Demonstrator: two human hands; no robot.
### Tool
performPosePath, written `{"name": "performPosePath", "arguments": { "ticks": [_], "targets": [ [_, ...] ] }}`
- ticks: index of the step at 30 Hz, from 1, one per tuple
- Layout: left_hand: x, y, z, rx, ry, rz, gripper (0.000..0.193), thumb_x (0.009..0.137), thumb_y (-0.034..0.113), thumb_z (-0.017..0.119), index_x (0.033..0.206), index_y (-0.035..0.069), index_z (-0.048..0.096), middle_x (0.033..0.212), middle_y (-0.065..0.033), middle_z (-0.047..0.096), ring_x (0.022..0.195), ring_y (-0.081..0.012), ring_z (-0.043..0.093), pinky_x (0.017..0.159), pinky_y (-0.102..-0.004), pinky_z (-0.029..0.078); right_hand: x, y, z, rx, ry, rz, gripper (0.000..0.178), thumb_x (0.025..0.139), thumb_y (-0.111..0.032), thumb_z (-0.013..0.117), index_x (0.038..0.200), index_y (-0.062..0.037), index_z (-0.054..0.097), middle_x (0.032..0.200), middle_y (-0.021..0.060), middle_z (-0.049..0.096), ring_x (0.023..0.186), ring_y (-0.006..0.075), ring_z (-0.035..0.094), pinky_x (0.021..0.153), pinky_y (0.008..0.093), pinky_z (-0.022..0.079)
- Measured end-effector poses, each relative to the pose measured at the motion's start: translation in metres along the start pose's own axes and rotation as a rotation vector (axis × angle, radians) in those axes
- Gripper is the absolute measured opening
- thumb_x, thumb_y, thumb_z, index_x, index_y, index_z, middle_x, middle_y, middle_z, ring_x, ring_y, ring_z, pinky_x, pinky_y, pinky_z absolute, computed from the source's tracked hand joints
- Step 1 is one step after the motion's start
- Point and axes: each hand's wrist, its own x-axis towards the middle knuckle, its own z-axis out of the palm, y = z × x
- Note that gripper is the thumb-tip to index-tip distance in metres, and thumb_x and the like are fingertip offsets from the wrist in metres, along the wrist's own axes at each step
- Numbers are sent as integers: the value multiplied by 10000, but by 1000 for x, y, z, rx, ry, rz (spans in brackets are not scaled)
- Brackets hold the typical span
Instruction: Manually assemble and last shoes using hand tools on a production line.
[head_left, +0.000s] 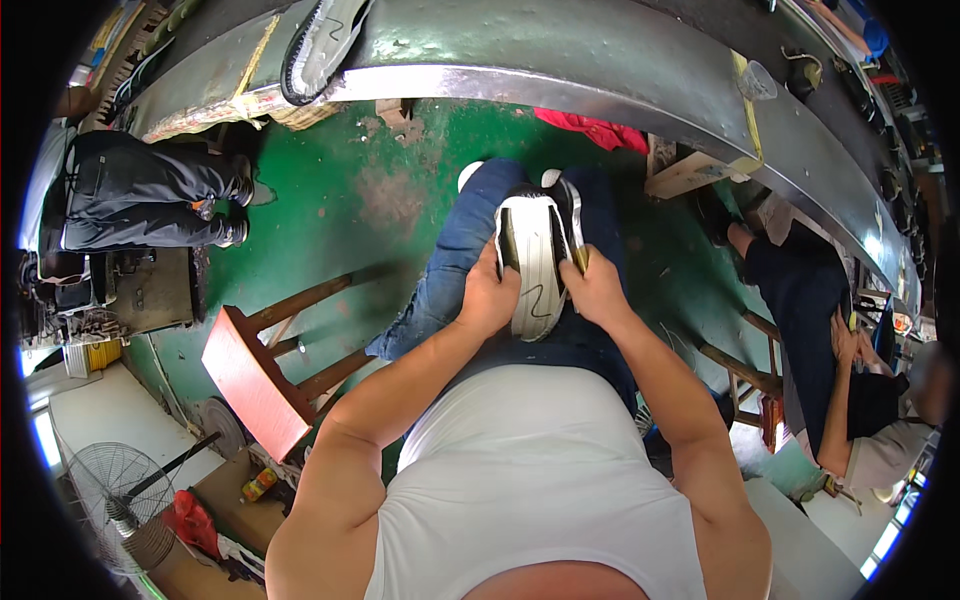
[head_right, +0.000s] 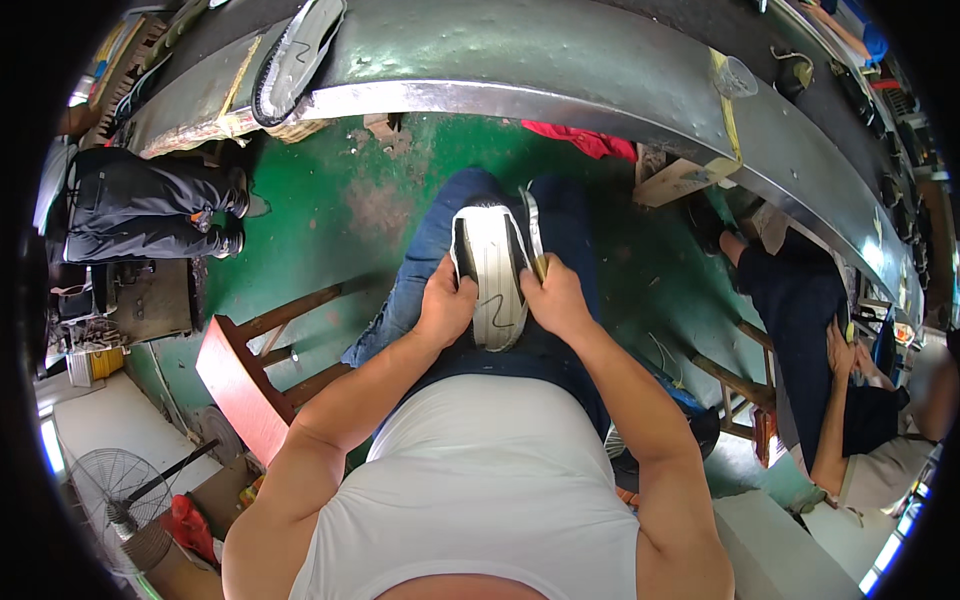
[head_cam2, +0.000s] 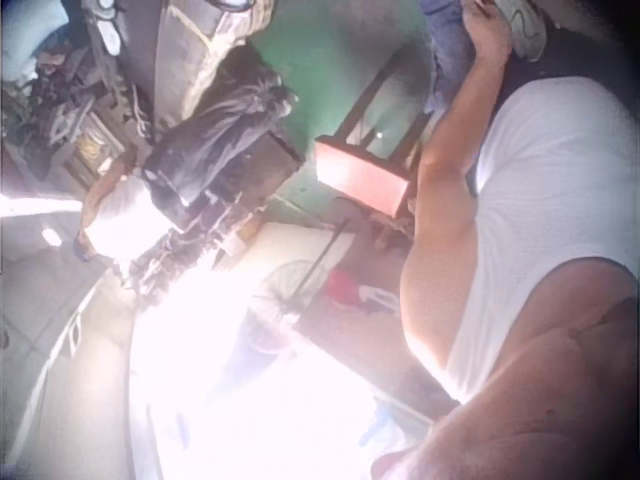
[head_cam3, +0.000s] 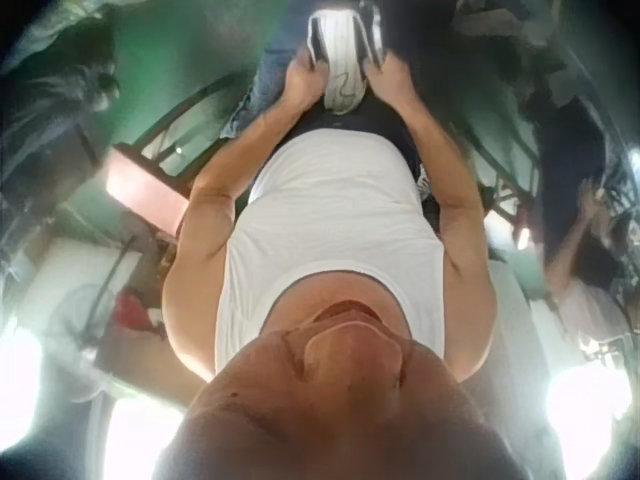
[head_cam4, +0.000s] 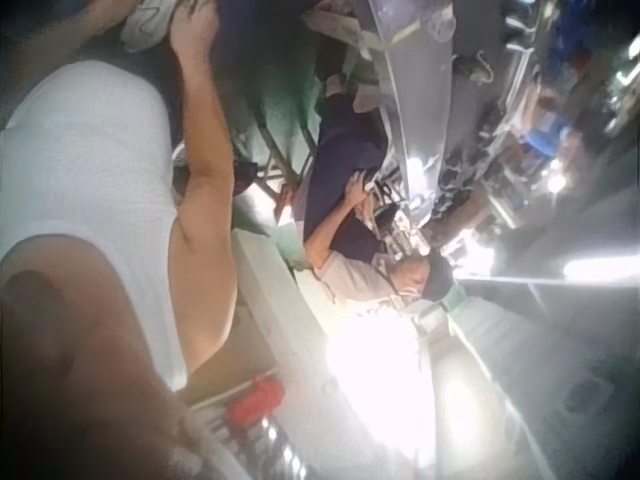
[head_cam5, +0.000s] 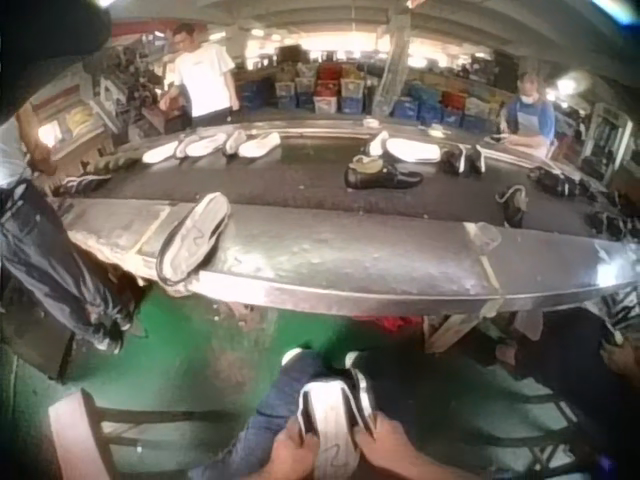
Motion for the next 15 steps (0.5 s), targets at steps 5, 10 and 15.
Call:
{"name": "performPosePath", "arguments": {
  "ticks": [5, 10, 15],
  "targets": [
    [0, -6, 11, -142, -46, -56, 702, 794, -53, 497, 1480, 57, 398, 1284, -144, 624, 1108, -238, 642, 921, -326, 506, -24, 18, 0, -118, 34, -13, 347, 792, -126, 617, 1073, 75, 584, 922, 274, 671, 891, 453, 657, 811, 459, 521],
    [11, 37, -32, -333, -689, -403, 796, 730, -92, 507, 1489, 88, 351, 1201, -71, 617, 958, -108, 647, 693, -223, 519, -25, 24, -30, -29, -269, 154, 419, 745, -124, 658, 1106, 65, 561, 859, 205, 682, 769, 314, 699, 712, 386, 545],
    [2, 7, -3, -238, -631, -119, 968, 727, -28, 606, 1579, 75, 158, 1456, -159, 470, 1356, -241, 451, 1134, -331, 331, -57, 17, -60, -26, -59, 12, 259, 946, -180, 599, 1072, 45, 576, 786, 85, 658, 674, 176, 653, 659, 322, 530]
  ]
}}
